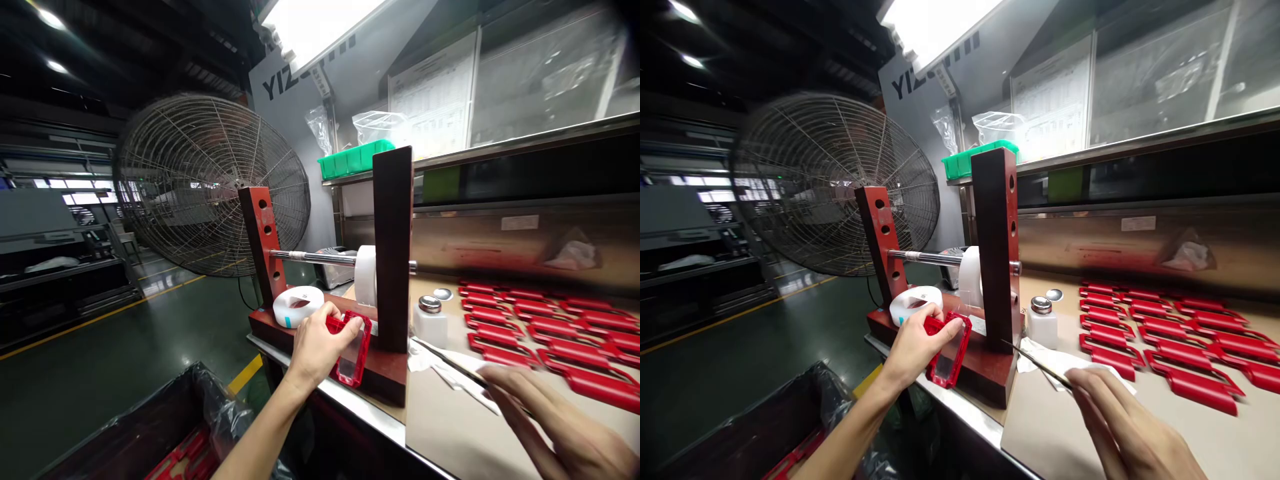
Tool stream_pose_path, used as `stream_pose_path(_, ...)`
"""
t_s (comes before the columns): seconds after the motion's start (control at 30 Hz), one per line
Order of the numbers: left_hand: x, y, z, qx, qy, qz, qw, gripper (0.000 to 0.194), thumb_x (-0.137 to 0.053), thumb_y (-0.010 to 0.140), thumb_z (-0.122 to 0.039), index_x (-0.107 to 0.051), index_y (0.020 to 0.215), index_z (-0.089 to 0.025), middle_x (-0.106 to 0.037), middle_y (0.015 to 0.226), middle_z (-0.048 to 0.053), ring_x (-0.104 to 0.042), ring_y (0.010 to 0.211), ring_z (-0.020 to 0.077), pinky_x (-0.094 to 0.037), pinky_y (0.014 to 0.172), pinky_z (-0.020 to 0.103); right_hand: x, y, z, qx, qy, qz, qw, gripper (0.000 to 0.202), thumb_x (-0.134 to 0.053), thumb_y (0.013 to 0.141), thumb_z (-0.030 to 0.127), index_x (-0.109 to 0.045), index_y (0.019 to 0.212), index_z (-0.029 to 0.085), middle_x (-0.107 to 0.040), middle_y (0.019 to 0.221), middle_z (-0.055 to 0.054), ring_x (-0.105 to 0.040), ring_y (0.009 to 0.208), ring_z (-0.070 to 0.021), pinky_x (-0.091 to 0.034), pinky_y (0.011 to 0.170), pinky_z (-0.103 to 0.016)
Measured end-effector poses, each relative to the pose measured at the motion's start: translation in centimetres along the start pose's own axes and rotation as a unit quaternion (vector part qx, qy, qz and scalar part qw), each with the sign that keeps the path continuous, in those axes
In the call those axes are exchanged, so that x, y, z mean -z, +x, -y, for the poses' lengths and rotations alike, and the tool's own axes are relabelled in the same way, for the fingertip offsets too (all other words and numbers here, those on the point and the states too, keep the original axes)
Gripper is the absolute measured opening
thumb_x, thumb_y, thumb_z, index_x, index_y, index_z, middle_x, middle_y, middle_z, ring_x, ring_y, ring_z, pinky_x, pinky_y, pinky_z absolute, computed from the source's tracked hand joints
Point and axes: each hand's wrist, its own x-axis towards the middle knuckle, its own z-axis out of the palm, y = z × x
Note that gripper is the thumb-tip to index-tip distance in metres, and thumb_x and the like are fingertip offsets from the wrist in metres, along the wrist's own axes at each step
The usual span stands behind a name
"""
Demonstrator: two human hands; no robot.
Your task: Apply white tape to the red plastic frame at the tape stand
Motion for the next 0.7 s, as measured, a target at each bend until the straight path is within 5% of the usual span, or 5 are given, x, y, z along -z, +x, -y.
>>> stream_pose_path(0.23, -0.2, 0.3, 0.3, -0.001, -0.003, 0.012, 1.000, 0.037, -0.061, 0.078, -0.051, -0.038, 0.066, -0.024, -0.043, 0.060, -0.008, -0.041, 0.060, 0.0139, -0.030, 0.061, 0.028, -0.2, 6.8, 3.0, 0.050, -0.007, -0.056, 0.997, 0.020, -0.044, 0.098, 0.013, -0.055, 0.114, 0.015, -0.060, 0.104, -0.007, -0.061, 0.081, -0.0131, -0.043, 0.065, -0.023)
stream_pose_path(0.7, -0.2, 0.4, 0.8, 0.009, -0.009, 0.017, 1.000, 0.033, -0.060, 0.077, -0.047, -0.040, 0.065, -0.024, -0.046, 0.060, -0.007, -0.043, 0.060, 0.0141, -0.030, 0.060, 0.028, -2.0, 7.9, 3.5, 0.045, 0.043, -0.013, 0.998, 0.028, -0.050, 0.092, 0.006, -0.053, 0.119, 0.012, -0.057, 0.110, -0.009, -0.059, 0.089, -0.0175, -0.046, 0.074, -0.027)
